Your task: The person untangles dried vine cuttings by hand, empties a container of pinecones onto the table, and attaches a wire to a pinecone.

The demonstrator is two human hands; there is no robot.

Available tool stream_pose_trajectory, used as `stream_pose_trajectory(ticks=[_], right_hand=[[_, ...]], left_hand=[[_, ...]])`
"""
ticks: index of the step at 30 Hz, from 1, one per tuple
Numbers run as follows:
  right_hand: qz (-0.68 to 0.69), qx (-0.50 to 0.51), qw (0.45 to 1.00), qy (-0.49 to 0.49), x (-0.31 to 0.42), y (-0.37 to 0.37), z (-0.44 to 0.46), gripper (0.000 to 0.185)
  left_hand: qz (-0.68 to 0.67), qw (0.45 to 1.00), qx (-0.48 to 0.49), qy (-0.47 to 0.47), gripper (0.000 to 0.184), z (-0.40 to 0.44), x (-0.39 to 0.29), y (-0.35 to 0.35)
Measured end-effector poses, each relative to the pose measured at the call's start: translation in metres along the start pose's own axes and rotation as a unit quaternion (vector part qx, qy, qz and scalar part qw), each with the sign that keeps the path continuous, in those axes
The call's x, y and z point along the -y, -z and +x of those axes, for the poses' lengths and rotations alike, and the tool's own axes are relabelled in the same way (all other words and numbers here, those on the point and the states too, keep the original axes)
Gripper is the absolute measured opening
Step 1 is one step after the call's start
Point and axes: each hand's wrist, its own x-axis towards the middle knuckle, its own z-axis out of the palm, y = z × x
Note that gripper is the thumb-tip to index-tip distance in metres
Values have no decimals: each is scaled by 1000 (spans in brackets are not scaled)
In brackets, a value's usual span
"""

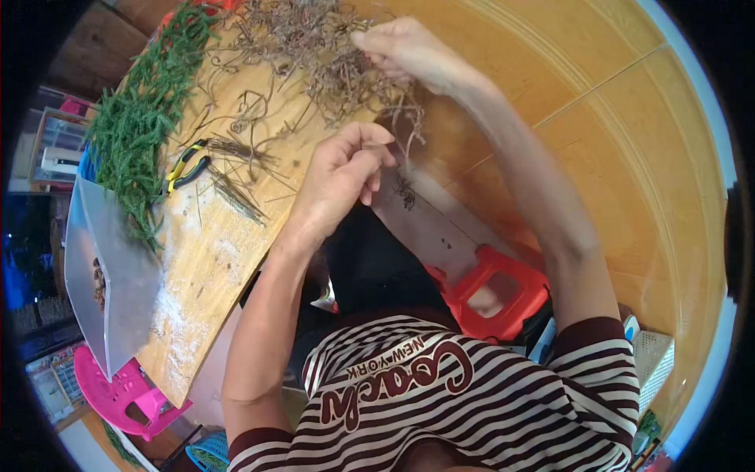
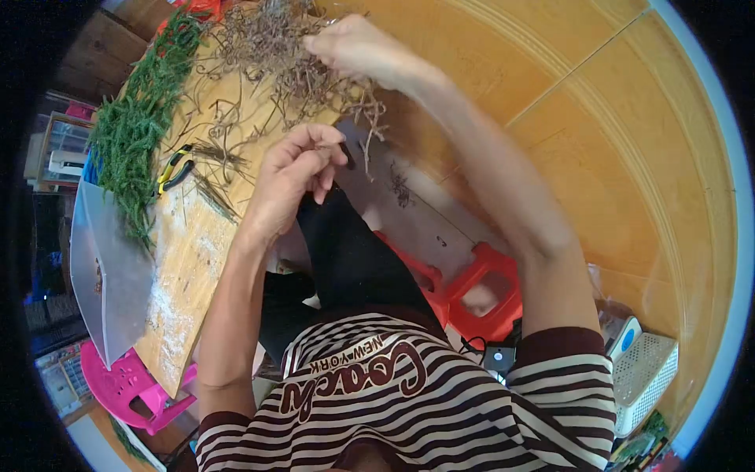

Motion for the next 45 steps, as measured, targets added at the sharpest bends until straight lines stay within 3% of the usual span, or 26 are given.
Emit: stream_pose_trajectory(ticks=[3,5,7,9,11,15,17,19,22,23,27,31,35,37,39,43,45], right_hand=[[137,71,984,-89,-4,4,7,24],[84,78,993,20,-3,8,2,29],[58,87,992,72,3,10,2,32],[30,104,992,-63,33,16,-1,31],[15,108,985,-131,48,22,-4,30],[-79,94,991,-49,54,33,-10,25],[29,80,992,93,43,43,-14,23],[84,72,980,164,34,49,-19,23],[-89,-18,994,56,18,53,-30,24],[-89,-20,994,56,6,48,-31,24],[-309,-161,922,167,-31,13,-22,25],[-416,-120,901,20,-3,-4,-14,31],[-309,-155,937,52,2,12,-12,31],[-126,-93,988,-5,10,19,-14,29],[-31,-61,997,-33,21,23,-16,28],[50,-56,992,-103,34,24,-21,25],[46,-32,997,-53,15,29,-7,21]], left_hand=[[33,999,-15,-30,10,-1,8,22],[43,998,-17,-48,11,2,16,22],[181,977,-50,-102,14,4,24,16],[249,958,-66,-126,16,3,32,13],[328,935,-48,-128,17,-1,41,9],[344,927,-54,-135,16,-3,40,4],[335,930,-66,-137,15,-5,39,4],[334,929,-55,-147,15,-7,38,6],[330,933,-47,-138,14,-11,36,5],[325,936,-49,-123,14,-12,34,4],[325,938,-37,-116,14,-10,37,1],[330,932,-32,-149,14,-11,34,0],[315,932,-59,-168,12,-12,21,3],[309,933,-72,-171,11,-11,15,7],[316,923,-90,-203,9,-6,10,14],[310,916,-124,-222,13,0,4,25],[306,915,-139,-222,14,5,0,30]])
